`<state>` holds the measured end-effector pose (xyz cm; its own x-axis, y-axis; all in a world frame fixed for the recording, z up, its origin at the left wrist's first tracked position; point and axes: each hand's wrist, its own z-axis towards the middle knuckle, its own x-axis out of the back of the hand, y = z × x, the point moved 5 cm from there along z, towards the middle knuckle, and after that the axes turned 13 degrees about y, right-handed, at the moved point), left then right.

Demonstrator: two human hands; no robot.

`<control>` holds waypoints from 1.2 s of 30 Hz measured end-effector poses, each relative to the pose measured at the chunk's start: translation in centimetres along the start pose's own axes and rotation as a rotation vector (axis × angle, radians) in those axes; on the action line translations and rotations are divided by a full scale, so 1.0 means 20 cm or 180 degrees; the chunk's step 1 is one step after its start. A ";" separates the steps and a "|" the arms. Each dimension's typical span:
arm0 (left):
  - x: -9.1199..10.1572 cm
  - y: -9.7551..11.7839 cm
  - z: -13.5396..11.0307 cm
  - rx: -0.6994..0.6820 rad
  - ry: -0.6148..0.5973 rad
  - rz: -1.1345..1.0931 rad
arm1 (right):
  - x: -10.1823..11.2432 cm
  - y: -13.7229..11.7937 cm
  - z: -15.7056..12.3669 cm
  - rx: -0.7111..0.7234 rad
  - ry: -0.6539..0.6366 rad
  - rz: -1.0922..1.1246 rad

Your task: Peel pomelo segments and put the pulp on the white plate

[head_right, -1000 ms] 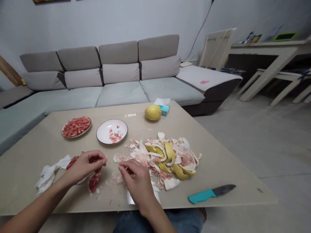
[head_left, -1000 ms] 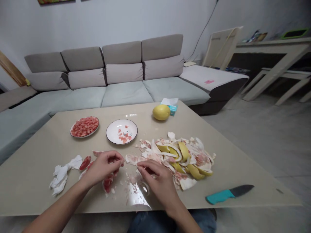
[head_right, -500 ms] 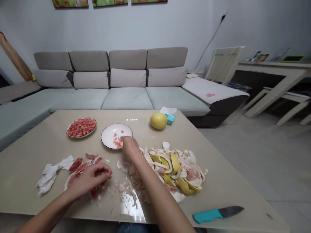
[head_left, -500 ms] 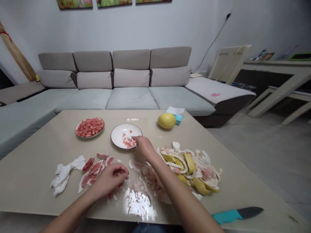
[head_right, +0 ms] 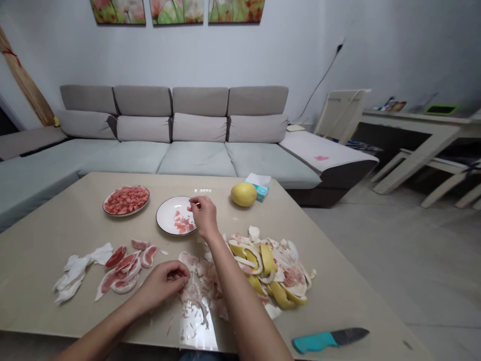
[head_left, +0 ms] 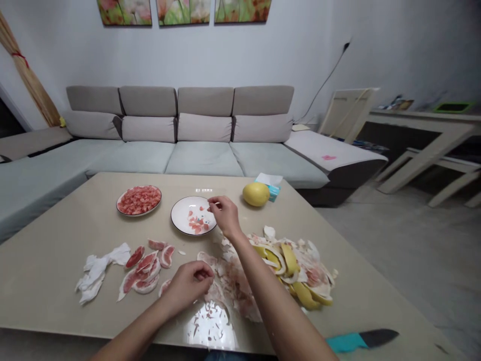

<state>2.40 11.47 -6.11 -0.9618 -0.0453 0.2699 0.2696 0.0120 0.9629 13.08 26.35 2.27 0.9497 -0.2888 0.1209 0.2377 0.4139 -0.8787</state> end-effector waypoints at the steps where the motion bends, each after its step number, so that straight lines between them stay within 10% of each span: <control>1: 0.00 0.01 0.00 -0.0048 0.0006 0.0033 | 0.07 -0.02 -0.01 -0.0038 0.0247 0.0101; 8: -0.11 0.24 0.13 -0.0729 -0.0033 0.0408 | 0.72 -0.03 -0.27 -0.0672 0.2192 0.1065; 14: -0.37 0.49 0.31 -0.1538 -0.0215 0.0879 | 0.96 -0.03 -0.43 -0.0872 0.2578 0.1237; 26: -0.46 0.58 0.37 -0.2003 -0.0419 0.1804 | 0.98 0.14 -0.46 -0.0894 0.2353 0.0611; 36: -0.03 0.51 0.31 -0.1664 -0.0272 0.2382 | 0.73 -0.01 -0.50 0.0080 0.1182 -0.0381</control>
<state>5.49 17.79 3.54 -0.5221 -0.1334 0.8424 0.7907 -0.4460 0.4194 24.82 13.35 -0.44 0.7777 -0.6272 0.0425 0.3518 0.3781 -0.8563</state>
